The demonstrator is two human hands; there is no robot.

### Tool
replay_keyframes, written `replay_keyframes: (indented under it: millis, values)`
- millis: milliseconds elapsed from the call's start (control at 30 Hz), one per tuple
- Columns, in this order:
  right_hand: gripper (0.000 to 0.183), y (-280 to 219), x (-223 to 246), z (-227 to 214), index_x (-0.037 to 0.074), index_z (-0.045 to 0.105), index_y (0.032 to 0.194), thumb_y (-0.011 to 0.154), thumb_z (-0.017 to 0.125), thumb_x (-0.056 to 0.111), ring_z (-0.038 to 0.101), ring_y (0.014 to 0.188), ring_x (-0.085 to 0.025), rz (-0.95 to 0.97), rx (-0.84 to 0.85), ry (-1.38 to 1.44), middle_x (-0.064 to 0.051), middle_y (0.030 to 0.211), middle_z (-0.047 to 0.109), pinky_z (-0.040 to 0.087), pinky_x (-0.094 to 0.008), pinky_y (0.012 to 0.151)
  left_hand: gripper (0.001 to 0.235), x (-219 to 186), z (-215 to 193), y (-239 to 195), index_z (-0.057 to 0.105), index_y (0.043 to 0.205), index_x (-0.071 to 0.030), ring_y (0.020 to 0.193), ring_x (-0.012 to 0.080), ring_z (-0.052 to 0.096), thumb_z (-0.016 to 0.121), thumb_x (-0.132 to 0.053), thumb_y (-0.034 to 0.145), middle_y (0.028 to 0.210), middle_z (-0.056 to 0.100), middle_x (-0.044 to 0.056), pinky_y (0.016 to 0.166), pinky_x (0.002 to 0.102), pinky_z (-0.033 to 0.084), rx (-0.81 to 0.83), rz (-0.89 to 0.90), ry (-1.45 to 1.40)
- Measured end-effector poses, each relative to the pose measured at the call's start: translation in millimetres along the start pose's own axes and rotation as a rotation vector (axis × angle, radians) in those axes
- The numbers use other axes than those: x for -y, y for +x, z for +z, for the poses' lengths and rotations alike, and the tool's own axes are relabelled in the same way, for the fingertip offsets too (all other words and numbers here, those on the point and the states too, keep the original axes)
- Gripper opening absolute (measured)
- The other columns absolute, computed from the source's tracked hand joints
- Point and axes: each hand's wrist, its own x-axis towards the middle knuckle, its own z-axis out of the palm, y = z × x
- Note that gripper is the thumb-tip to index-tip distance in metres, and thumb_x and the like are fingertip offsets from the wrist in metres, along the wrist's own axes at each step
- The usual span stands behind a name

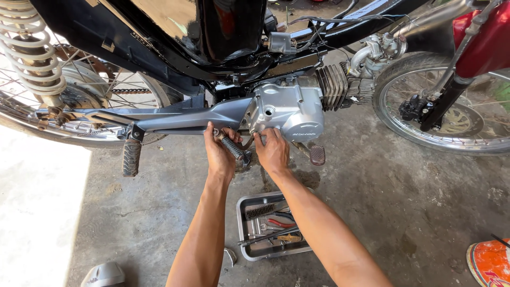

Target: Disassembling motorcycle components using hand tools and organizing parts in a tray

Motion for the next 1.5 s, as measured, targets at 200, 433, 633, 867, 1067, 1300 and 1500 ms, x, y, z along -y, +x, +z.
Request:
replay_keyframes:
  millis: [200, 433, 633, 867, 1067, 1300, 1500]
  values:
    - [0.027, -17, 19, 18, 0.009, 0.078, 0.091, 0.082, 0.081, 0.035, 0.072, 0.077, -0.035, 0.446, 0.002, 0.119, -0.009, 0.071, 0.067, 0.056, -0.048, 0.069, 0.061, -1, 4, 1, 0.047, 0.069, -0.013, 0.068, 0.0199, 0.051, 0.042, -0.069, 0.095, 0.063, 0.04, 0.003, 0.078, 0.031, 0.049, -0.036, -0.014, -0.014]
    - [0.02, -8, 30, 26, 0.012, 0.075, 0.08, 0.077, 0.082, 0.03, 0.07, 0.073, -0.034, 0.553, -0.151, 0.154, -0.009, 0.066, 0.062, 0.056, -0.048, 0.069, 0.06, -6, 12, -1, 0.045, 0.068, -0.015, 0.067, 0.0186, 0.049, 0.044, -0.068, 0.096, 0.063, 0.037, 0.001, 0.077, 0.032, 0.049, -0.042, -0.004, -0.012]
    - [0.026, -2, 37, 31, 0.014, 0.064, 0.077, 0.077, 0.083, 0.031, 0.067, 0.07, -0.03, 0.564, -0.288, 0.212, -0.003, 0.066, 0.053, 0.054, -0.045, 0.067, 0.059, -7, 8, -1, 0.044, 0.068, -0.015, 0.066, 0.018, 0.047, 0.042, -0.067, 0.096, 0.063, 0.035, 0.0, 0.075, 0.031, 0.049, -0.033, -0.023, -0.02]
    - [0.008, -10, 28, 20, 0.016, 0.07, 0.087, 0.088, 0.076, 0.021, 0.069, 0.072, -0.029, 0.265, -0.237, 0.126, -0.002, 0.074, 0.057, 0.056, -0.042, 0.062, 0.059, -6, 10, -3, 0.044, 0.068, -0.014, 0.065, 0.0172, 0.045, 0.042, -0.066, 0.096, 0.063, 0.034, 0.0, 0.075, 0.032, 0.051, -0.038, -0.013, -0.05]
    - [0.021, -9, 10, 24, 0.014, 0.065, 0.081, 0.089, 0.08, 0.028, 0.068, 0.067, -0.03, 0.19, -0.195, 0.081, -0.004, 0.07, 0.055, 0.055, -0.042, 0.059, 0.069, 1, 2, 1, 0.051, 0.072, -0.01, 0.075, 0.023, 0.057, 0.035, -0.073, 0.096, 0.067, 0.047, 0.007, 0.08, 0.033, 0.046, -0.002, -0.009, -0.003]
    - [0.017, -17, 6, 16, 0.019, 0.071, 0.092, 0.087, 0.082, 0.032, 0.071, 0.076, -0.028, 0.172, -0.173, 0.132, -0.001, 0.075, 0.06, 0.058, -0.041, 0.064, 0.065, 26, -16, 2, 0.066, 0.096, -0.004, 0.088, 0.02, 0.072, 0.023, -0.052, 0.106, 0.089, 0.074, 0.013, 0.086, 0.028, 0.048, -0.099, 0.088, -0.01]
    - [0.014, -21, 7, -6, 0.011, 0.076, 0.09, 0.087, 0.078, 0.024, 0.071, 0.067, -0.031, 0.356, -0.003, 0.32, -0.009, 0.069, 0.069, 0.055, -0.041, 0.06, 0.037, 142, -104, 36, 0.065, 0.117, -0.019, 0.104, 0.0179, 0.071, 0.074, -0.021, 0.082, 0.11, 0.076, 0.002, 0.096, 0.036, 0.051, -0.343, 0.061, 0.599]
